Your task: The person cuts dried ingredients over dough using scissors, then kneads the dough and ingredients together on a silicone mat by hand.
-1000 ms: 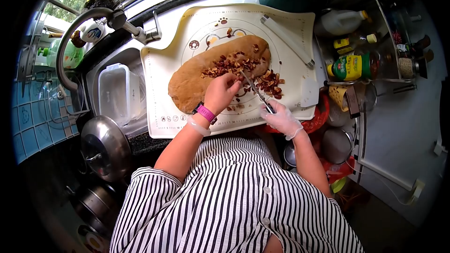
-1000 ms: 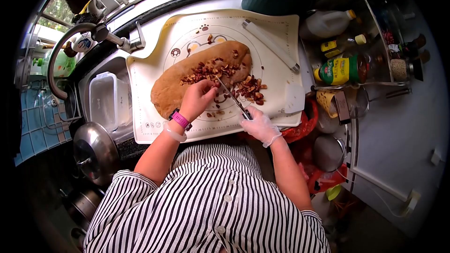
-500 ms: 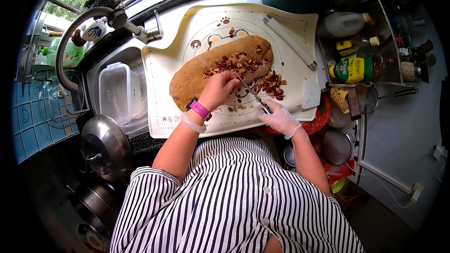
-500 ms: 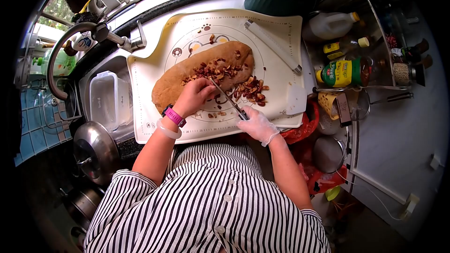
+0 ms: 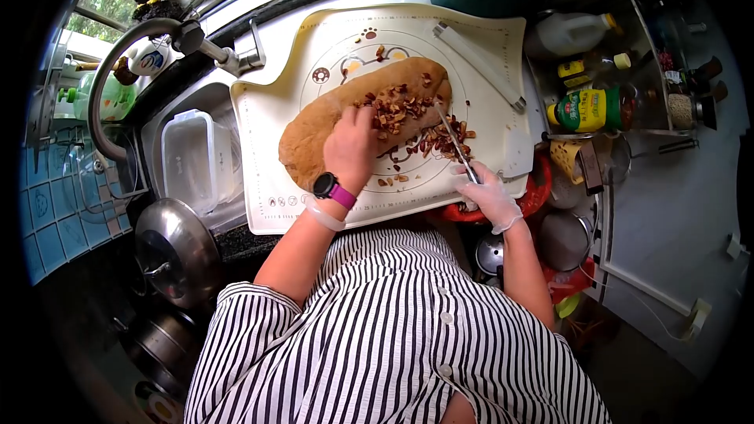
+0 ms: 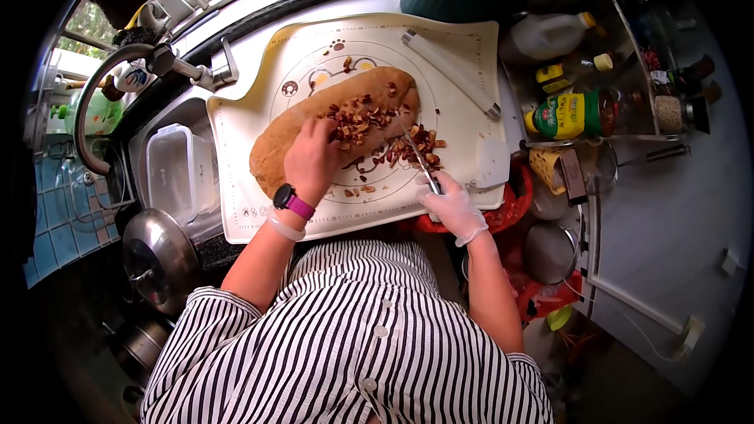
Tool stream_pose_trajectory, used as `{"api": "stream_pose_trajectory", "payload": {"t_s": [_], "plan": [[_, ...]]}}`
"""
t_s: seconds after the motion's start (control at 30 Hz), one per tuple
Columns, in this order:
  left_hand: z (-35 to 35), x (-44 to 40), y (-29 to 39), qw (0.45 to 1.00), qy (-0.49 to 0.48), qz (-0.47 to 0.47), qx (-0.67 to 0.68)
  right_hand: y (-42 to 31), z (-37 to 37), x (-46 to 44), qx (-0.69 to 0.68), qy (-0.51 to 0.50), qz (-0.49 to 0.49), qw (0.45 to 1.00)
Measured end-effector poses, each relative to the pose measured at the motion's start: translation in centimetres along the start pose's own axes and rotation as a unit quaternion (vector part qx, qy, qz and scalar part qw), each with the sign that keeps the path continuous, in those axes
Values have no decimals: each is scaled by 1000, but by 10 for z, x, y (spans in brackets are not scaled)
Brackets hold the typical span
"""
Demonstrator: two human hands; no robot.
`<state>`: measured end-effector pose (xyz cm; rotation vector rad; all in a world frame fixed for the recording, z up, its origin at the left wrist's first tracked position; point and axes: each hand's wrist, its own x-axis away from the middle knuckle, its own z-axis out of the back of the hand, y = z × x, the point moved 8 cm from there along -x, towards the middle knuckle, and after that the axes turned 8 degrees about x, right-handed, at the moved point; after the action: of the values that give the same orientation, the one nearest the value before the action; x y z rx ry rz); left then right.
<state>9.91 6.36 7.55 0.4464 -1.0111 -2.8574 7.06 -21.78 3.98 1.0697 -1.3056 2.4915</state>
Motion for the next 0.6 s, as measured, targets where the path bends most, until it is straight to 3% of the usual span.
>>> {"api": "stream_pose_trajectory", "payload": {"t_s": [0.07,0.13,0.23,0.5,0.6], "plan": [[-23,11,19,996,-42,-81,0,11,3,2,-10,15,12,1000],[-56,28,35,984,-147,-99,6,14,4,11,-50,14,-1,999],[-97,38,37,978,-189,-87,21,20,1,20,-65,3,-35,997],[-129,42,28,981,-173,-85,26,38,-7,26,-73,0,-39,997],[-114,38,24,985,-153,-24,73,40,-7,26,-16,3,-42,999]]}}
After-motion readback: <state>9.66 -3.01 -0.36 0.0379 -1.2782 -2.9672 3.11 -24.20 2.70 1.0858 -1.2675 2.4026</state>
